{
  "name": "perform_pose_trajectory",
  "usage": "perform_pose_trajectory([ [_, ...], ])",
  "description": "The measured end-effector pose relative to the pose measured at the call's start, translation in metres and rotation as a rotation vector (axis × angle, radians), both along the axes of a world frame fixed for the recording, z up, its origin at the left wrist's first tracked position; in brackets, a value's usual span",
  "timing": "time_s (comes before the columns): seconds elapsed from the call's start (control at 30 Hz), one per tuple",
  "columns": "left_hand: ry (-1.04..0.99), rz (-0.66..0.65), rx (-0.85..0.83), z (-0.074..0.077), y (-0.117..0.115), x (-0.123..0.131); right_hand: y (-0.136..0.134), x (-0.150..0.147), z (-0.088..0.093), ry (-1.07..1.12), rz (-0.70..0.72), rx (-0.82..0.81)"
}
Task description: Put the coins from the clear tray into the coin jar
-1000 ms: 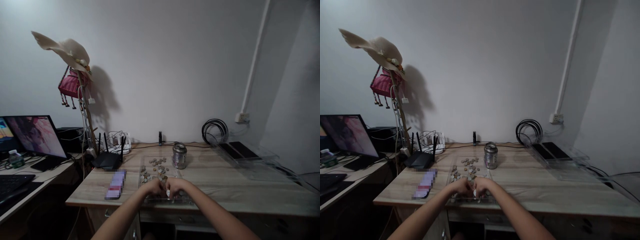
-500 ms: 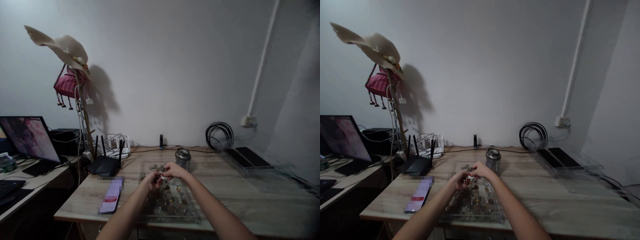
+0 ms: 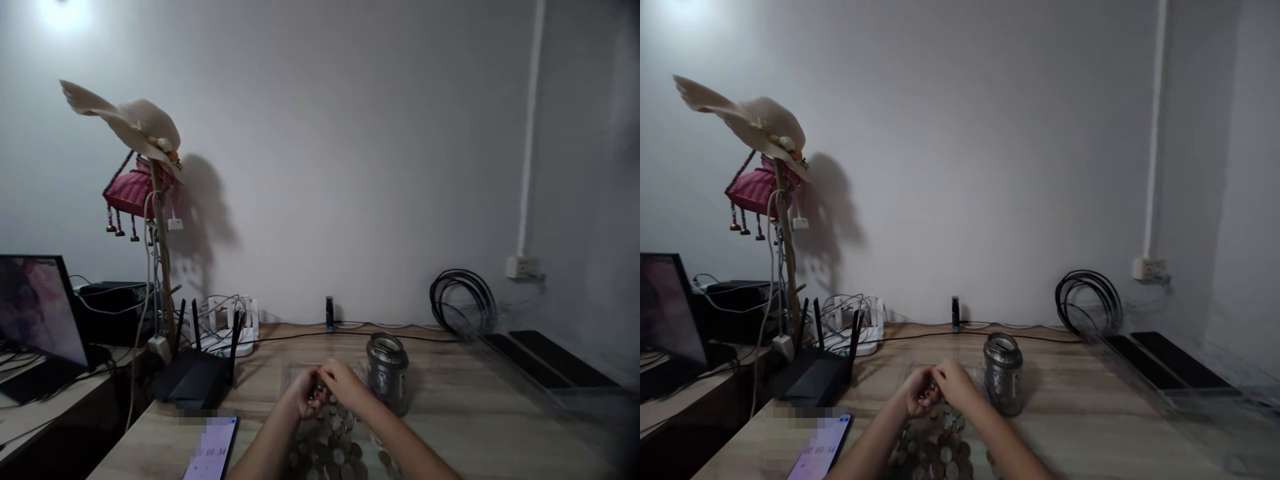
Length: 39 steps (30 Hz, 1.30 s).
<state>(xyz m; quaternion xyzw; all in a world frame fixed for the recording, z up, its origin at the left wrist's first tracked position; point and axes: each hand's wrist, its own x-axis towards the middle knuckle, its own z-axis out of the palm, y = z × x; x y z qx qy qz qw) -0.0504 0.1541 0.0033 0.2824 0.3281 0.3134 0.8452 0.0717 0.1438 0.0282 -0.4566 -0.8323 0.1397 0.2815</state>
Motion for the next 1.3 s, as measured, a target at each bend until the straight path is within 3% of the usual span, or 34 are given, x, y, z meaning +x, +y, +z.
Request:
perform_pose_trajectory([
  [0.1,0.019,-0.019,-0.087,-0.002,0.001,-0.001,-0.007,0.002,-0.006,-0.011,-0.012,0.082],
  [0.33,-0.037,0.028,-0.006,-0.006,-0.003,-0.006,-0.022,0.012,0.002,0.084,0.033,0.191],
  [0.47,-0.008,0.019,0.023,-0.009,-0.005,-0.006,-0.019,0.044,0.025,0.197,-0.152,0.448],
  [0.57,0.016,0.073,0.056,-0.008,-0.009,-0.006,-0.001,0.084,0.043,0.193,-0.391,0.608],
  [0.67,0.064,0.131,0.105,-0.005,-0.012,-0.004,0.024,0.121,0.045,0.085,-0.559,0.541],
  [0.87,0.189,0.140,0.170,-0.004,-0.014,-0.003,0.057,0.150,0.024,0.052,-0.586,0.447],
  [0.97,0.212,0.143,0.231,-0.004,-0.014,-0.003,0.055,0.148,0.024,0.043,-0.579,0.450],
  [1.1,0.220,0.136,0.297,-0.004,-0.016,-0.003,0.030,0.121,0.033,0.179,-0.631,0.726],
  [1.2,0.213,0.097,0.352,-0.007,-0.016,-0.002,0.005,0.083,0.030,0.219,-0.404,0.816],
  [1.3,0.222,0.101,0.390,-0.011,-0.014,-0.002,-0.007,0.045,0.012,0.103,-0.108,0.623],
])
